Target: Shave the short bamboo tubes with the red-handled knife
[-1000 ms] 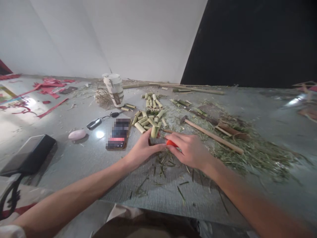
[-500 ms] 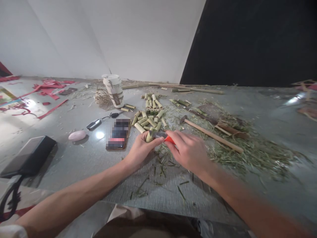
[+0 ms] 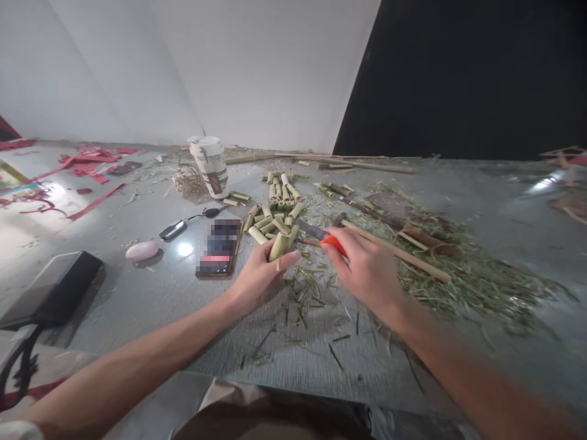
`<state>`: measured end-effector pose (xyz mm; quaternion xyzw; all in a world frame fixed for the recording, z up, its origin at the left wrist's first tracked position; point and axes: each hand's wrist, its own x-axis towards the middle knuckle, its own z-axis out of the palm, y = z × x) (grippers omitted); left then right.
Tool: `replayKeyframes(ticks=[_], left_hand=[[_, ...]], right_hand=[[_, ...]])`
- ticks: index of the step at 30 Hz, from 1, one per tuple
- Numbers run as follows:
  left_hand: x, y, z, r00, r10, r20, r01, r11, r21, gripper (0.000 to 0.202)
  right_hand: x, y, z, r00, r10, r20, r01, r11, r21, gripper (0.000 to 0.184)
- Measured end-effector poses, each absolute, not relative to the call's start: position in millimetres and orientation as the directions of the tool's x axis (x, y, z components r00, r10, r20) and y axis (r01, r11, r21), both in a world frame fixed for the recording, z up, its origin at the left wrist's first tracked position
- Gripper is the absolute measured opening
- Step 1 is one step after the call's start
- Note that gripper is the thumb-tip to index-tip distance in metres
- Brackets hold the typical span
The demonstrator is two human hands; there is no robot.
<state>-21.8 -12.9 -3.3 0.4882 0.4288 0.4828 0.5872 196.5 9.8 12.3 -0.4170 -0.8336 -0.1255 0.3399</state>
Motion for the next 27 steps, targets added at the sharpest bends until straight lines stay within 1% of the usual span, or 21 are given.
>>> replayKeyframes(ticks=[3,5,8,11,16,20,24,27], left_hand=[[-21.5,-13.2,-2.5,0.235,0.972,-0.021,-0.207,0.071,0.976,0.026],[-21.3,-13.7,-2.2,0.253,0.967,-0.025,-0.213,0.08,0.974,0.023],[-21.2,-13.8,-2.3,0.273,0.962,-0.028,-0.197,0.085,0.977,0.027],[-21.0,-13.6,-3.1,0.292,0.956,-0.032,-0.21,0.097,0.973,0.033],[-20.1,-13.8,-5.4,0.311,0.95,0.018,-0.248,0.062,0.967,0.032],[-16.7,-12.7,-8.0,0.321,0.947,0.025,-0.2,0.042,0.979,0.036],[-12.4,-6.1,-2.0,0.282,0.959,0.015,-0.14,0.026,0.99,0.04],[-8.8,5.2,10.3,0.349,0.937,-0.009,-0.056,0.031,0.998,0.04]], right_hand=[[198.8,13.4,10.4,-0.522,0.604,0.602,0.705,0.703,-0.093,0.026],[197.7,12.7,9.1,-0.593,0.593,0.545,0.655,0.749,-0.103,0.028],[195.6,10.4,7.6,-0.646,0.589,0.486,0.613,0.779,-0.13,0.031],[195.3,10.0,6.8,-0.658,0.591,0.467,0.602,0.785,-0.145,0.031],[196.1,14.1,7.2,-0.691,0.564,0.452,0.575,0.808,-0.13,0.028],[195.4,13.0,8.2,-0.676,0.57,0.466,0.587,0.8,-0.127,0.026],[195.2,12.1,8.1,-0.648,0.602,0.467,0.635,0.765,-0.106,0.024],[199.4,17.0,8.5,-0.61,0.638,0.47,0.679,0.727,-0.106,0.025]])
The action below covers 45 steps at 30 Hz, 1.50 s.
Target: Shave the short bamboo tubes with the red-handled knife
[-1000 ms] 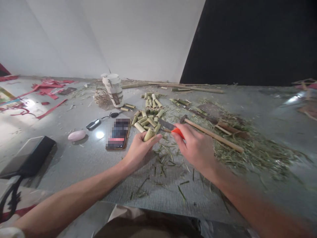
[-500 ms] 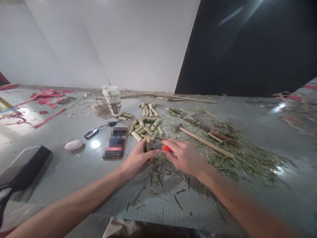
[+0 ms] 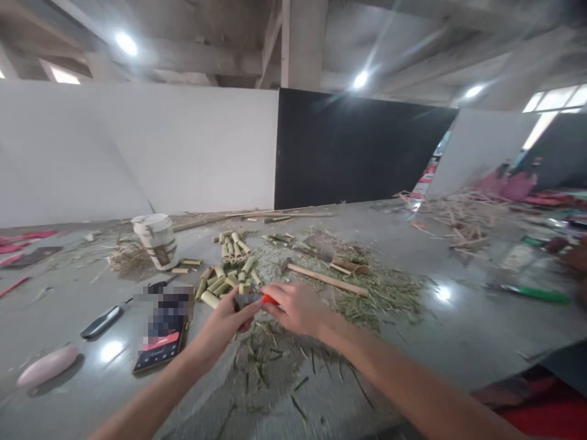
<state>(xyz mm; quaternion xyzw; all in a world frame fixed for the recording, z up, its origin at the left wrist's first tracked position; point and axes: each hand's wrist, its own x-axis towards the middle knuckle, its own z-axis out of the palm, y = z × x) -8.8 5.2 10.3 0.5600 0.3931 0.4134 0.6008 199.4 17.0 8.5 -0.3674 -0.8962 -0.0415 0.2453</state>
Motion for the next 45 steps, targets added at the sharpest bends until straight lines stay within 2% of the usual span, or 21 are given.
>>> replayKeyframes(ticks=[4,7,14,20,24,29,35,40,45], left_hand=[[-3.2,15.1,20.4,0.395,0.918,0.015,0.004,-0.018,1.0,0.041],[0.1,17.9,13.0,0.412,0.91,0.034,-0.045,-0.017,0.999,0.042],[-0.5,13.0,-10.4,0.341,0.936,0.09,-0.111,-0.055,0.992,0.043],[3.7,3.4,-10.4,0.269,0.956,0.114,-0.167,-0.07,0.983,0.053],[6.5,0.4,-11.7,0.223,0.968,0.112,-0.197,-0.068,0.978,0.05],[2.9,3.4,-6.6,0.253,0.957,0.139,-0.248,-0.074,0.966,0.04],[4.0,5.5,-11.1,0.263,0.948,0.18,-0.249,-0.113,0.962,0.034],[2.1,3.9,-6.7,0.278,0.936,0.216,-0.246,-0.148,0.958,0.035],[1.8,1.8,-10.6,0.201,0.96,0.197,-0.154,-0.168,0.974,0.042]], right_hand=[[205.4,20.4,10.3,-0.574,0.658,0.488,0.703,0.701,-0.119,0.029],[208.2,21.9,12.0,-0.593,0.64,0.489,0.68,0.723,-0.122,0.029],[205.9,16.4,16.1,-0.621,0.598,0.507,0.661,0.747,-0.072,0.031],[195.6,6.4,15.9,-0.542,0.608,0.58,0.731,0.682,-0.031,0.034],[196.3,6.8,17.0,-0.474,0.631,0.615,0.778,0.627,-0.043,0.036],[205.6,13.9,21.4,-0.54,0.607,0.584,0.741,0.671,-0.013,0.036],[208.9,21.3,16.4,-0.666,0.551,0.502,0.653,0.757,0.035,0.034],[205.1,17.1,17.0,-0.636,0.562,0.528,0.68,0.732,0.039,0.034],[194.5,4.2,20.9,-0.557,0.59,0.584,0.744,0.667,0.035,0.036]])
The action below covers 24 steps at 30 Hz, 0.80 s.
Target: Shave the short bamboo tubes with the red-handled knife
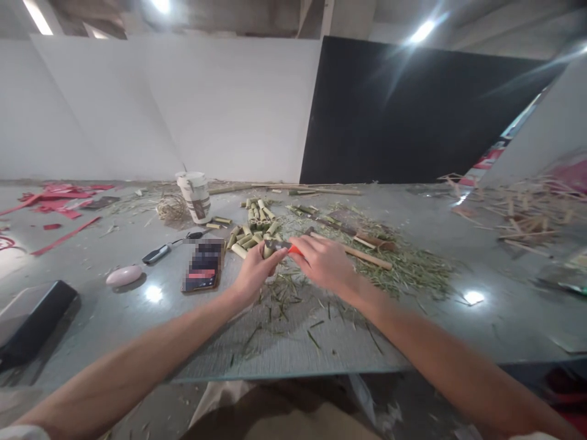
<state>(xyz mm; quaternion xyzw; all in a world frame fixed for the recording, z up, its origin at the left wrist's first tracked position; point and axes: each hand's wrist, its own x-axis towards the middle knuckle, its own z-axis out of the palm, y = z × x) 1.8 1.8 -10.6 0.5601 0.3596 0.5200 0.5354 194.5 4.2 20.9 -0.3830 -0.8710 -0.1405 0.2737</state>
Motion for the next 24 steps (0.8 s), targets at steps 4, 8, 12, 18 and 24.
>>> replayKeyframes(ticks=[4,8,12,18,24], left_hand=[[7.2,0.8,-16.8,0.173,0.972,0.159,-0.135,-0.136,0.981,0.045],[4.9,4.5,-12.0,0.175,0.975,0.136,-0.213,-0.098,0.972,0.038],[-1.2,9.4,-9.6,0.19,0.97,0.154,-0.291,-0.094,0.952,0.035],[2.8,10.4,-17.7,0.248,0.945,0.215,-0.311,-0.132,0.941,0.035],[2.4,6.8,-11.3,0.246,0.942,0.227,-0.25,-0.165,0.954,0.037]], right_hand=[[192.9,1.8,22.7,-0.45,0.622,0.641,0.804,0.595,-0.013,0.038],[200.1,10.3,18.9,-0.479,0.613,0.629,0.778,0.628,-0.02,0.036],[206.1,19.4,12.6,-0.574,0.582,0.576,0.707,0.707,-0.01,0.035],[208.2,23.3,13.5,-0.652,0.539,0.533,0.644,0.765,0.013,0.034],[206.5,15.5,17.5,-0.634,0.516,0.575,0.667,0.742,0.07,0.033]])
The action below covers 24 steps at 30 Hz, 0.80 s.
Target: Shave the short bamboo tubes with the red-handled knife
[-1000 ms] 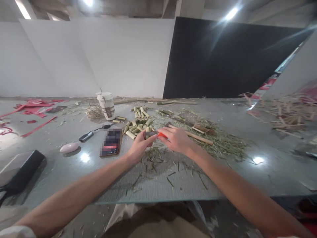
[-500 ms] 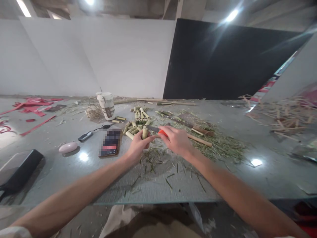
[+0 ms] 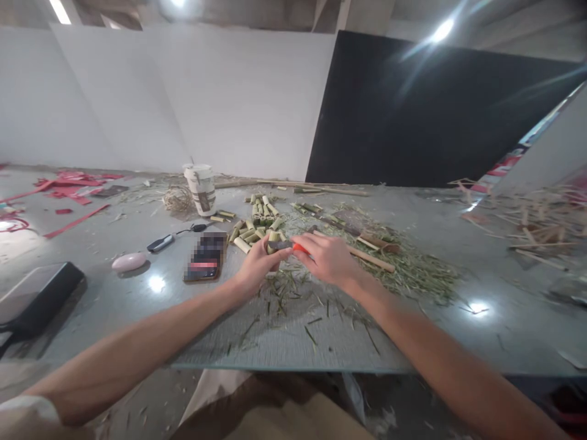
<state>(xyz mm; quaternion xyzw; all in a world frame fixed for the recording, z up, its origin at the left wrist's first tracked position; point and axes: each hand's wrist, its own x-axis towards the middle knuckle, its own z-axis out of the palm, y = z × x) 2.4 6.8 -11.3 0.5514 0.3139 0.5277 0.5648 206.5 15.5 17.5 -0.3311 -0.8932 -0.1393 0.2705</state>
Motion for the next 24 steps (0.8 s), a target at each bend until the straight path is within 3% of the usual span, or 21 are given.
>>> replayKeyframes(ticks=[5,11,17,24], left_hand=[[-1.5,1.9,-2.5,0.244,0.935,0.256,-0.266,-0.189,0.945,0.038],[6.7,1.7,-15.8,0.222,0.954,0.203,-0.263,-0.142,0.954,0.044],[6.8,3.8,-13.9,0.266,0.956,0.124,-0.398,-0.008,0.917,0.037],[7.0,2.1,-12.6,0.264,0.961,0.08,-0.335,0.014,0.942,0.03]], right_hand=[[196.2,2.9,19.8,-0.575,0.52,0.632,0.718,0.691,0.084,0.034],[198.5,5.4,22.6,-0.416,0.571,0.708,0.802,0.598,-0.011,0.035],[209.2,19.0,17.2,-0.49,0.592,0.64,0.737,0.674,-0.059,0.031],[203.6,23.5,9.7,-0.541,0.589,0.6,0.683,0.724,-0.097,0.034]])
